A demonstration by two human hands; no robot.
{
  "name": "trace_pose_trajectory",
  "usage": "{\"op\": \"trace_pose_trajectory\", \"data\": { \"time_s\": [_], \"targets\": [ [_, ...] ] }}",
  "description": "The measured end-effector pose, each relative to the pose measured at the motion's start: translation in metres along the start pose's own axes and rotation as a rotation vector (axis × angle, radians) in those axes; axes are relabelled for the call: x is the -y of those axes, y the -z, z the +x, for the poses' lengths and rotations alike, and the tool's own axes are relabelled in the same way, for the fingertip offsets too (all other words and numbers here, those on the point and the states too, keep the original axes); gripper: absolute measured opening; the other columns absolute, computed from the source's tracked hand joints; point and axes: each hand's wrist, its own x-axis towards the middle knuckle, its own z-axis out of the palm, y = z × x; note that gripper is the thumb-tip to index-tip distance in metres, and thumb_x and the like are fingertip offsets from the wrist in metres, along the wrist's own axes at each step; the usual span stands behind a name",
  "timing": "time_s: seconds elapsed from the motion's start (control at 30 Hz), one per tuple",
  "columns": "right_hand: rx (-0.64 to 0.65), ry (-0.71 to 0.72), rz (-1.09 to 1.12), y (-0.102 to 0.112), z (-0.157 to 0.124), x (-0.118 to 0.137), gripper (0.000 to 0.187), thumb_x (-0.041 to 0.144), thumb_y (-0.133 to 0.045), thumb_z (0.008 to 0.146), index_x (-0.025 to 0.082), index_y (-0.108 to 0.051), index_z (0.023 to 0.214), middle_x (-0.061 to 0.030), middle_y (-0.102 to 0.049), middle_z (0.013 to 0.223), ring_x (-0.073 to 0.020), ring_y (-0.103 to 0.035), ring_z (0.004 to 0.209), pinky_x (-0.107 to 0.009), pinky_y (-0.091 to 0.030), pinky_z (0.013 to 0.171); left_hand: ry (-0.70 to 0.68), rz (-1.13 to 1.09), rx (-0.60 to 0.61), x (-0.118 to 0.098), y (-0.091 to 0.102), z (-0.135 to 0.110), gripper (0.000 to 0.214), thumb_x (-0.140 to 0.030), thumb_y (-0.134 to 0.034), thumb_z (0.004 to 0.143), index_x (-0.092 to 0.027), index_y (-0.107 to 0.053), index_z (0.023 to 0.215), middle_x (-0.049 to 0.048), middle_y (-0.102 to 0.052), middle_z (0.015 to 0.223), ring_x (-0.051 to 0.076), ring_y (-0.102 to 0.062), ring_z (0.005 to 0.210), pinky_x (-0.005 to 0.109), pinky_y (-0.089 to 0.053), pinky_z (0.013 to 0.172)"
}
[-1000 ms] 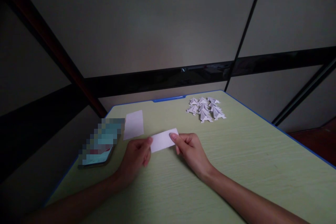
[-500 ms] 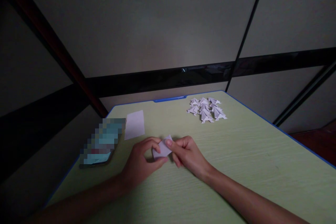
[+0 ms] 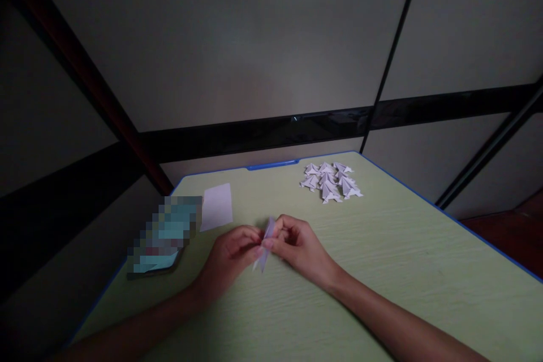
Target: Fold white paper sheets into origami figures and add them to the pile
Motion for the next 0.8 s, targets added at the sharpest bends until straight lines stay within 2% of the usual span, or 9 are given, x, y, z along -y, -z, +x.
{"op": "trace_pose_trajectory", "data": {
  "time_s": [0.1,0.23,0.43,0.57,0.67,0.73,0.8],
  "targets": [
    [-0.022,-0.005,-0.023,0.0026,0.0011,0.0013,0.033,0.042,-0.063,0.061,0.015,-0.043,0.060,0.0085,-0.037,0.042,-0.0033,-0.028,0.038,-0.018,-0.018,0.038,0.044,-0.016,-0.068,-0.0019,0.0018,0.0009,0.011,-0.024,-0.054,0.066,-0.014,-0.050,0.068,-0.0006,-0.056,0.064,0.010,-0.052,0.060,0.019,-0.039,0.054],
    [-0.083,-0.026,-0.069,0.0047,0.0023,0.0005,0.032,0.042,-0.057,0.067,0.015,-0.042,0.059,0.0074,-0.039,0.042,-0.0032,-0.029,0.037,-0.018,-0.018,0.037,0.060,-0.091,-0.116,0.0005,0.0053,0.0036,0.014,-0.024,-0.048,0.071,-0.014,-0.050,0.080,0.0010,-0.060,0.069,0.011,-0.054,0.060,0.020,-0.039,0.052],
    [-0.089,-0.022,-0.051,0.0061,0.0032,-0.0039,0.030,0.042,-0.056,0.068,0.015,-0.043,0.063,0.0063,-0.040,0.048,-0.0045,-0.032,0.042,-0.018,-0.022,0.038,0.154,-0.221,-0.075,0.0020,0.0065,0.0061,0.029,-0.021,-0.061,0.061,-0.011,-0.052,0.087,0.0047,-0.064,0.072,0.014,-0.058,0.061,0.023,-0.043,0.055],
    [-0.095,-0.014,-0.068,0.0058,0.0031,-0.0015,0.031,0.042,-0.055,0.069,0.015,-0.042,0.062,0.0067,-0.036,0.049,-0.0047,-0.032,0.043,-0.018,-0.023,0.040,0.166,-0.280,-0.010,0.0031,0.0075,0.0053,0.030,-0.022,-0.061,0.062,-0.009,-0.057,0.088,0.0059,-0.065,0.070,0.014,-0.058,0.060,0.024,-0.043,0.056],
    [-0.087,0.026,-0.016,0.0062,0.0024,0.0012,0.024,0.038,-0.054,0.071,0.018,-0.043,0.078,0.0069,-0.038,0.053,-0.0052,-0.033,0.044,-0.018,-0.025,0.039,0.167,-0.327,0.016,0.0048,0.0081,0.0051,0.031,-0.022,-0.060,0.064,-0.009,-0.058,0.092,0.0070,-0.066,0.073,0.015,-0.059,0.061,0.027,-0.044,0.060],
    [-0.066,0.078,0.002,0.0077,0.0018,0.0022,0.028,0.034,-0.053,0.073,0.021,-0.039,0.094,0.0063,-0.040,0.059,-0.0061,-0.036,0.046,-0.018,-0.028,0.040,0.162,-0.344,0.014,0.0058,0.0081,0.0053,0.031,-0.021,-0.059,0.065,-0.009,-0.058,0.093,0.0073,-0.066,0.075,0.016,-0.059,0.062,0.028,-0.044,0.061],
    [-0.023,0.116,-0.035,0.0100,0.0011,0.0022,0.030,0.031,-0.051,0.075,0.022,-0.038,0.101,0.0046,-0.042,0.064,-0.0071,-0.039,0.050,-0.019,-0.031,0.043,0.150,-0.343,0.001,0.0062,0.0082,0.0057,0.030,-0.020,-0.058,0.065,-0.008,-0.058,0.093,0.0075,-0.066,0.075,0.016,-0.059,0.062,0.028,-0.044,0.061]
  ]
}}
